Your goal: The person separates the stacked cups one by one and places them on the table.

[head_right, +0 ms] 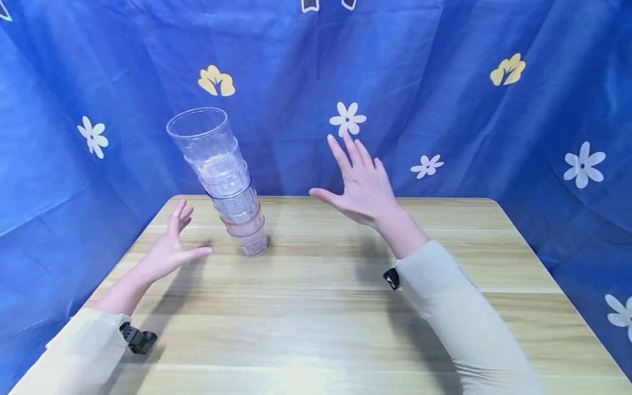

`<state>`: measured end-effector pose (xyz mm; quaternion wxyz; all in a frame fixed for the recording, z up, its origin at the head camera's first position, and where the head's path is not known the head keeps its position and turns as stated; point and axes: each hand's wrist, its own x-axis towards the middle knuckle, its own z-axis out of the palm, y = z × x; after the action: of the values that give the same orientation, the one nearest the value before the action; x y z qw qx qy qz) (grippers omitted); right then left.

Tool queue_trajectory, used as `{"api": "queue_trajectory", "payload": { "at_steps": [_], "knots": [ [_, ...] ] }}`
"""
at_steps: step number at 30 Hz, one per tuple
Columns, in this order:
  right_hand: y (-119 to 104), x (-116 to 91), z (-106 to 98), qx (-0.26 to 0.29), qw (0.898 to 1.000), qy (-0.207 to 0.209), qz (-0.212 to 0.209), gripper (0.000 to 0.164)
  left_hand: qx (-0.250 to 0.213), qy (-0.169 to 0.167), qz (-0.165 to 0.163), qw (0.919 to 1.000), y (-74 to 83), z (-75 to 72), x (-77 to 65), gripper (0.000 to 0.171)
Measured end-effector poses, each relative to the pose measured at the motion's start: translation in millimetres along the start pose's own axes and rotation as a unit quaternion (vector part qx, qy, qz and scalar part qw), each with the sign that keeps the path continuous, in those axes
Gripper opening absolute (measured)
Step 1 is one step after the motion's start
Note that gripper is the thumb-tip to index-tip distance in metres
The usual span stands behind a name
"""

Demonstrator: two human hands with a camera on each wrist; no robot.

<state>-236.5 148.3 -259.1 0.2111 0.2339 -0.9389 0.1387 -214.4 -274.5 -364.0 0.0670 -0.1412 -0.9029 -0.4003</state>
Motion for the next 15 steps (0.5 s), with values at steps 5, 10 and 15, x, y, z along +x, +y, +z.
{"api": "queue_trajectory", "payload": {
  "at_steps": [5,10,15],
  "knots": [
    [-8.1,14.7,8.0,0.063,0.998,0.015,0.005,0.093,-0.090,-0.017,-0.005,0.9957,-13.8,6.6,10.5,0.122],
    [-15.1,24.1,22.1,0.133,0.990,0.029,0.019,0.096,-0.154,-0.040,-0.013,0.9872,-24.0,14.1,19.4,0.117],
    [-24.0,30.0,35.6,0.197,0.979,0.031,0.033,0.100,-0.210,-0.056,-0.013,0.9761,-32.4,23.7,24.8,0.110]
  ]
}}
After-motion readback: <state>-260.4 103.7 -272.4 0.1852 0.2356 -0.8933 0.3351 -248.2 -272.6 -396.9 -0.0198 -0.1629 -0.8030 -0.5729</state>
